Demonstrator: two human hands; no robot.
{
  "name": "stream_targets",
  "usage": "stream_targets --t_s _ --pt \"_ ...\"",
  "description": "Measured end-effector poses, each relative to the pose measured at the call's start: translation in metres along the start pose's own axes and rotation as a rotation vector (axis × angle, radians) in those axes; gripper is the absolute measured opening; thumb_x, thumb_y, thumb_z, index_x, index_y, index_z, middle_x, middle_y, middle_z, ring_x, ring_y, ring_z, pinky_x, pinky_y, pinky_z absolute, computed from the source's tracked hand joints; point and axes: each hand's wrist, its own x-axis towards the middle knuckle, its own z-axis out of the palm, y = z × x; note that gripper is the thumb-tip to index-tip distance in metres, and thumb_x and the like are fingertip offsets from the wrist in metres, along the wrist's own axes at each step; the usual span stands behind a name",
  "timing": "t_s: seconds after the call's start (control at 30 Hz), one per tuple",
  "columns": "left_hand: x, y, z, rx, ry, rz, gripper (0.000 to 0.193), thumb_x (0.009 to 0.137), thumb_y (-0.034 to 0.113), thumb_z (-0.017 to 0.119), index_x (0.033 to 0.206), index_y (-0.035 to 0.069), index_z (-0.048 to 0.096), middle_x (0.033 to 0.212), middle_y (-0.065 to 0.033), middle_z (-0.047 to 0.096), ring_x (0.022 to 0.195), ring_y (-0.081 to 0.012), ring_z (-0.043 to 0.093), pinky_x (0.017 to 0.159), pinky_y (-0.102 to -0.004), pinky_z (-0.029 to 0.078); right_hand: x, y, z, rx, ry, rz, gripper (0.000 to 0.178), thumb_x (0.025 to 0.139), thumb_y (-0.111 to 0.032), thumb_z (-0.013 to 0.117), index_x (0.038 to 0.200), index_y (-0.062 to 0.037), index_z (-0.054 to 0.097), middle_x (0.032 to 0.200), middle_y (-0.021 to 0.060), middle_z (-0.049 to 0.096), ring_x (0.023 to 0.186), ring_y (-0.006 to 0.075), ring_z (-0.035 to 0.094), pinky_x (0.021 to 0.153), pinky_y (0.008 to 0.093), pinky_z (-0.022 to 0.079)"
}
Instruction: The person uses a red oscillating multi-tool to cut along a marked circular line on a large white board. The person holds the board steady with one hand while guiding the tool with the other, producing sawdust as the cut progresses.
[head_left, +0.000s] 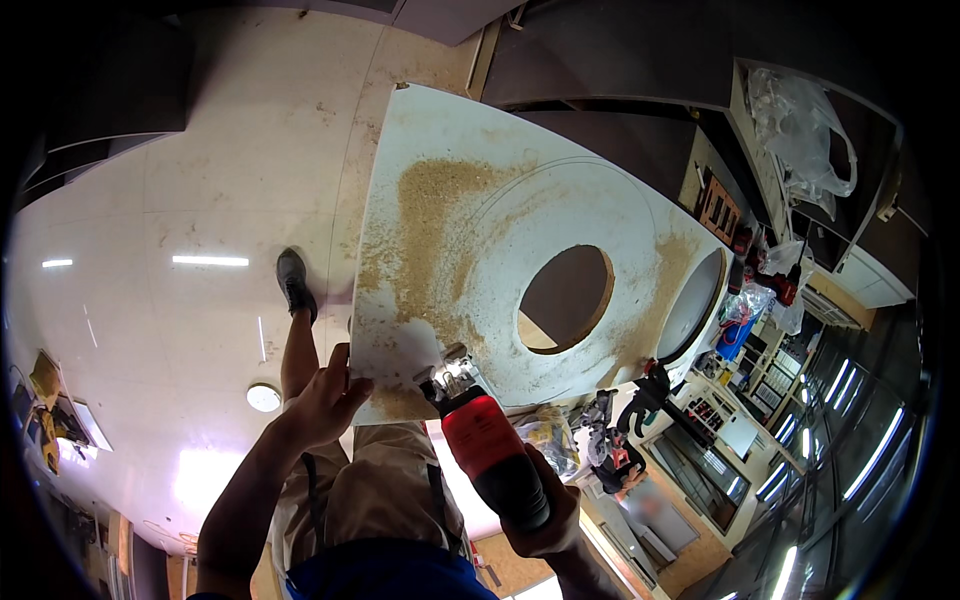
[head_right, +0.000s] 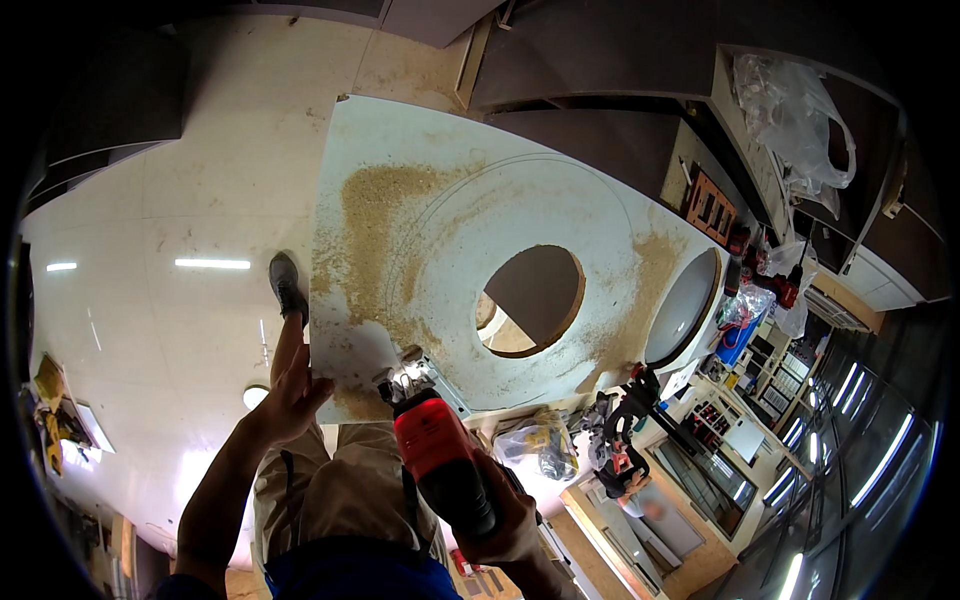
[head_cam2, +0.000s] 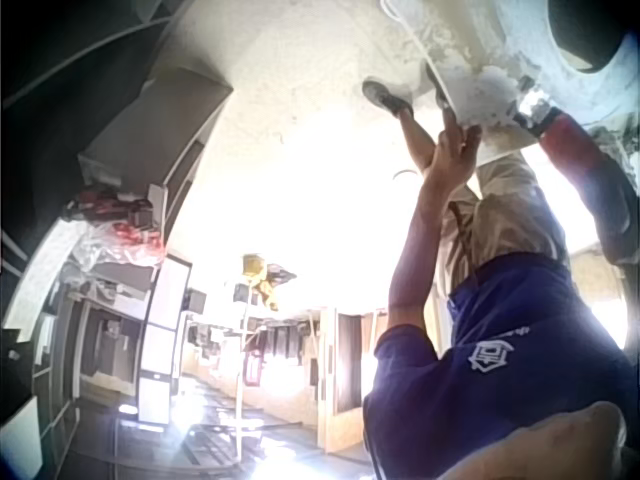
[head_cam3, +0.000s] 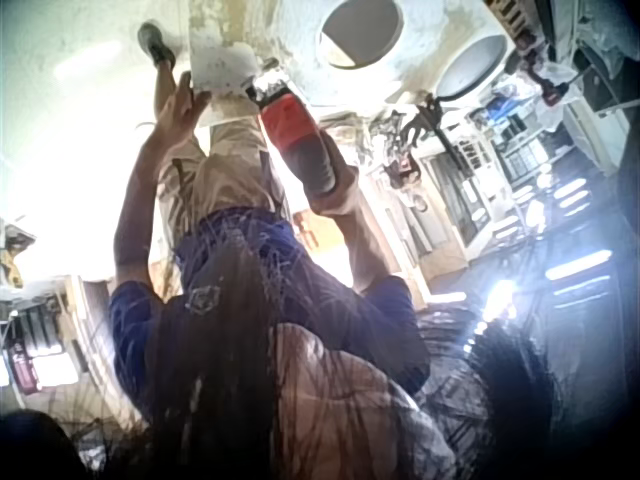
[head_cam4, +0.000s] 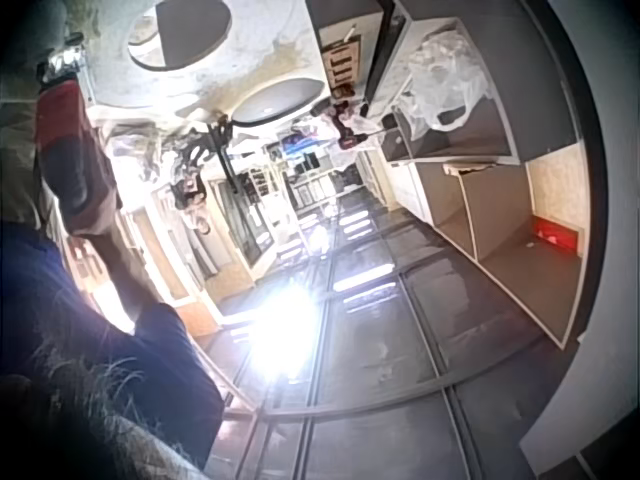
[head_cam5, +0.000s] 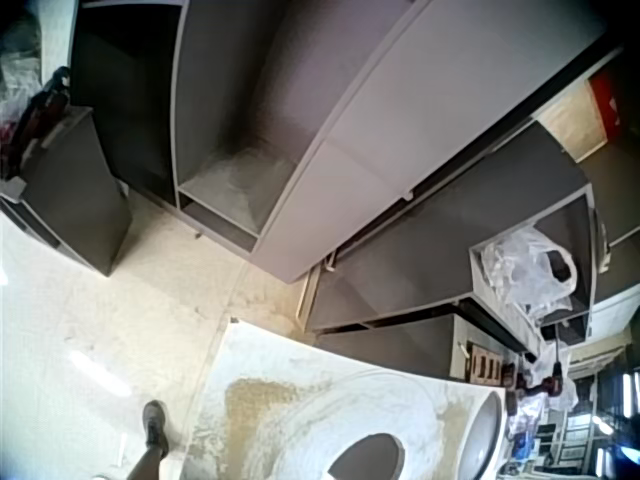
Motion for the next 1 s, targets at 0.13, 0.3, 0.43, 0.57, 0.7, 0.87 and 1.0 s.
stream_targets --t_s 0.13,0.3,0.43,0.57,0.7,0.87,1.0 --pt "-0.002 -0.01 0.005 -0.089 0.024 0.042 0.065 0.1 0.009 0.061 0.156 -0.001 0.031 0.169 -0.0312 -0.001 0.158 -0.0449 0.003 0.123 -0.0459 0.02 0.0 0.0 0.002 -0.006 0.005 -0.001 0.08 0.069 -0.008 0.075 0.144 0.0075 0.051 0.119 0.0289 0.07 0.107 0.0413 0.073 0.09 0.0424 0.058" --pt "0.001 -0.002 0.001 0.039 0.024 0.035 0.065 0.099 0.011 0.062 0.156 -0.001 0.031 0.169 -0.031 0.0 0.158 -0.0459 0.004 0.124 -0.0471 0.018 -0.001 -0.001 0.003 -0.006 0.014 0.015 0.08 0.069 -0.008 0.077 0.143 0.0078 0.051 0.117 0.0288 0.07 0.105 0.0413 0.073 0.089 0.0425 0.059" --pt "0.002 -0.001 0.001 0.067 0.052 0.071 0.064 0.099 0.013 0.062 0.155 0.0 0.033 0.169 -0.0309 0.002 0.158 -0.0464 0.004 0.124 -0.0481 0.016 -0.002 -0.002 0.005 0.006 0.022 0.045 0.08 0.068 -0.008 0.078 0.143 0.0074 0.052 0.116 0.0278 0.071 0.103 0.0403 0.074 0.089 0.0418 0.058" --pt "0.005 0.01 -0.004 0.036 0.023 0.04 0.063 0.099 0.013 0.062 0.154 -0.001 0.034 0.169 -0.0308 0.004 0.158 -0.0464 0.004 0.124 -0.0481 0.017 -0.002 -0.002 0.007 0.023 0.044 0.035 0.081 0.067 -0.008 0.078 0.143 0.0064 0.053 0.115 0.0263 0.071 0.101 0.0383 0.075 0.088 0.0405 0.058" --pt "0.004 0.007 -0.005 -0.218 -0.113 -0.144 0.067 0.099 0.01 0.062 0.157 0.001 0.029 0.17 -0.0299 0.004 0.158 -0.0467 0.007 0.123 -0.0476 0.02 -0.002 -0.006 0.007 0.023 0.05 0.033 0.082 0.067 -0.009 0.079 0.143 0.0056 0.053 0.113 0.0249 0.072 0.1 0.0361 0.075 0.087 0.0392 0.058" --pt "0.0 -0.017 0.007 0.033 0.126 0.247 0.079 0.098 0.006 0.063 0.163 0.008 0.018 0.17 -0.0291 0.003 0.158 -0.0467 0.008 0.121 -0.0471 0.024 0.0 -0.008 0.009 0.005 0.064 0.014 0.081 0.068 -0.009 0.079 0.143 0.0039 0.053 0.11 0.023 0.072 0.096 0.0335 0.076 0.083 0.0381 0.059" --pt "0.002 -0.019 0.009 0.054 0.127 0.275 0.08 0.098 0.006 0.063 0.163 0.008 0.016 0.17 -0.0285 0.002 0.158 -0.0443 0.008 0.12 -0.046 0.025 0.0 -0.009 0.008 0.005 0.07 0.031 0.081 0.068 -0.011 0.08 0.144 0.0029 0.054 0.11 0.0228 0.073 0.094 0.033 0.077 0.082 0.0378 0.06"
